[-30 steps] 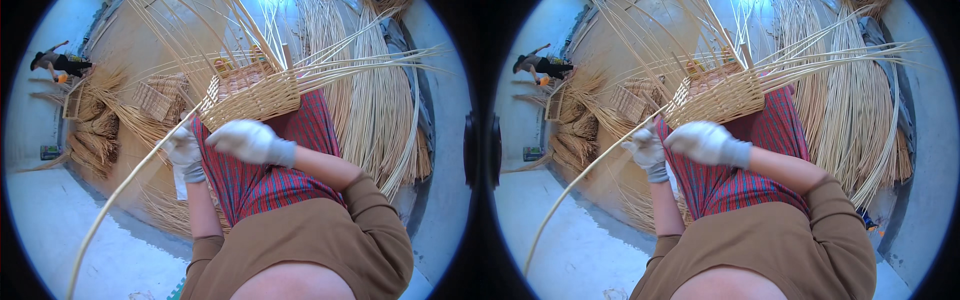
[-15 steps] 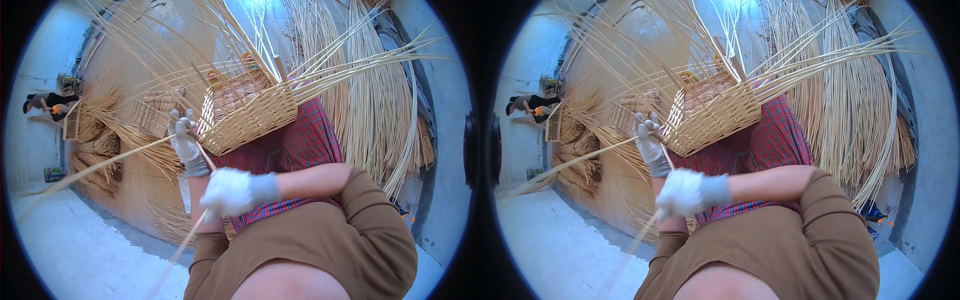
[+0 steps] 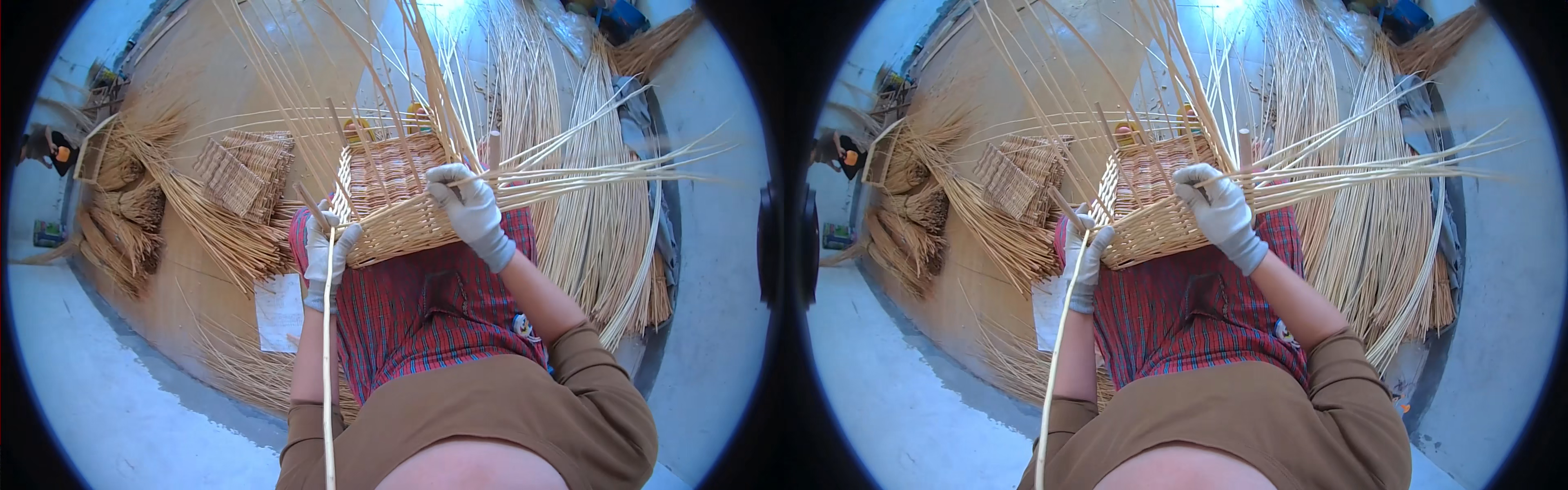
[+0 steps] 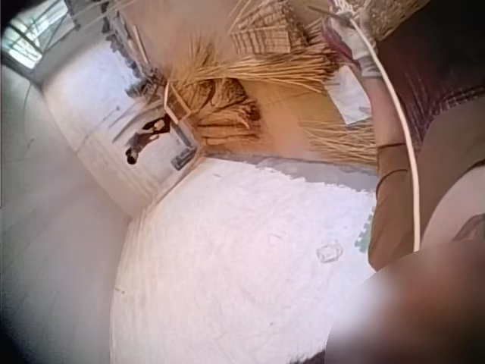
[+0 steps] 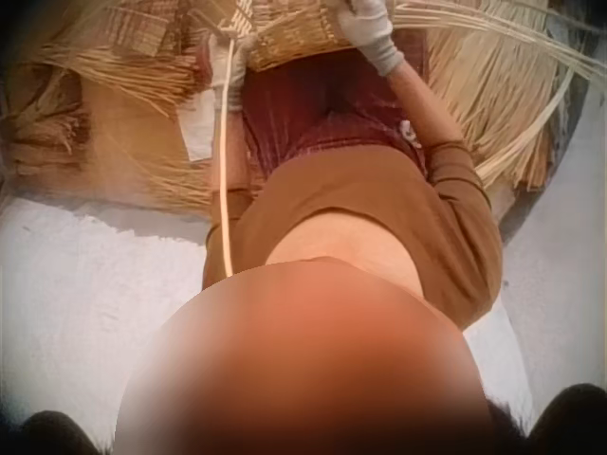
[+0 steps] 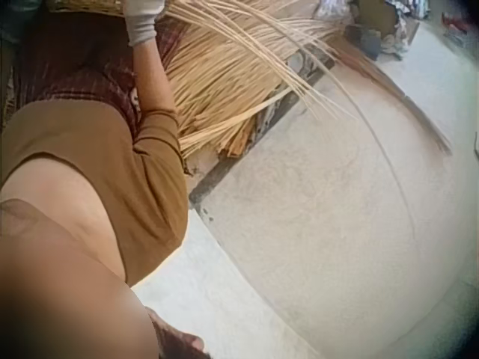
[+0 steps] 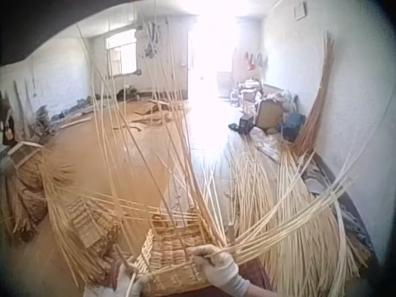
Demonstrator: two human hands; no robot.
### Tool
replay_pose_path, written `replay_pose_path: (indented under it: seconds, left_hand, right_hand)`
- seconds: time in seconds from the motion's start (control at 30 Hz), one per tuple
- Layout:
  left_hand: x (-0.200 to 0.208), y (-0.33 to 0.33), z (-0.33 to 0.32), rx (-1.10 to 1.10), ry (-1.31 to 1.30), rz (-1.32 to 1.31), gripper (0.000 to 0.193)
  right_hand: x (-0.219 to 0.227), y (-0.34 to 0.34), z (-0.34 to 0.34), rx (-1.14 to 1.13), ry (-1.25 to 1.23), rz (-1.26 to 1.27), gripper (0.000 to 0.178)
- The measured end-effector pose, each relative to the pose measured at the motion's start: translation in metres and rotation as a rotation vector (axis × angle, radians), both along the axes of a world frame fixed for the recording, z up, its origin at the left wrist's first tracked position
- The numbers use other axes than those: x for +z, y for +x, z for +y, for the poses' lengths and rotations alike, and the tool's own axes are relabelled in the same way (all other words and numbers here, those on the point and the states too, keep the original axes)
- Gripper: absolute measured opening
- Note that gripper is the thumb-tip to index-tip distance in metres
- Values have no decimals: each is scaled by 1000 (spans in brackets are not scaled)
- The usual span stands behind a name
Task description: Weaving a rectangular wicker basket using long wooden strips.
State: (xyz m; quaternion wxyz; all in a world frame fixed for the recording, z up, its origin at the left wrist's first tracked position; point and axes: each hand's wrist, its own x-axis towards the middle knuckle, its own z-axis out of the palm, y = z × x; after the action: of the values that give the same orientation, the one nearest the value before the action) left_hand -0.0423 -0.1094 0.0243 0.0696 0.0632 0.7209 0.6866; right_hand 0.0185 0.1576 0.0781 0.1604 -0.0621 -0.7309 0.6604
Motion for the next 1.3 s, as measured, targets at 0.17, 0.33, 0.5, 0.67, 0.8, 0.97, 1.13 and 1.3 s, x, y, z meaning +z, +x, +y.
replay_pose_path:
  seconds: [0.17, 0.33, 0.5, 0.67, 0.8, 0.97, 1.13, 1.3]
  left_hand:
    - [-1, 3, 0, 18, -32, 38, 41]
    - [-2, 4, 9, 135, -56, 93, 30]
    - [-2, 5, 21, 185, 159, -33, 23]
    - [-11, 2, 21, 267, 160, -26, 24]
    - [-10, 16, 18, 250, 224, 73, 36]
    - [37, 58, 34, 300, -50, 377, 34]
    - [68, 22, 83, -94, 13, -228, 16]
    - [43, 6, 99, -51, 28, -351, 26]
  right_hand:
    - [9, 25, -30, -183, 170, 212, 14]
    - [73, 8, -58, -46, 418, 469, 22]
    - [109, -129, -109, -102, 850, 564, 45]
    - [42, -66, -71, 88, 181, 245, 60]
    - [-12, 2, -30, 28, -538, 264, 33]
    - [-23, 16, -2, -347, -468, 66, 12]
    - [9, 22, 19, -204, -335, 36, 16]
    - [78, -79, -14, 46, 632, 126, 55]
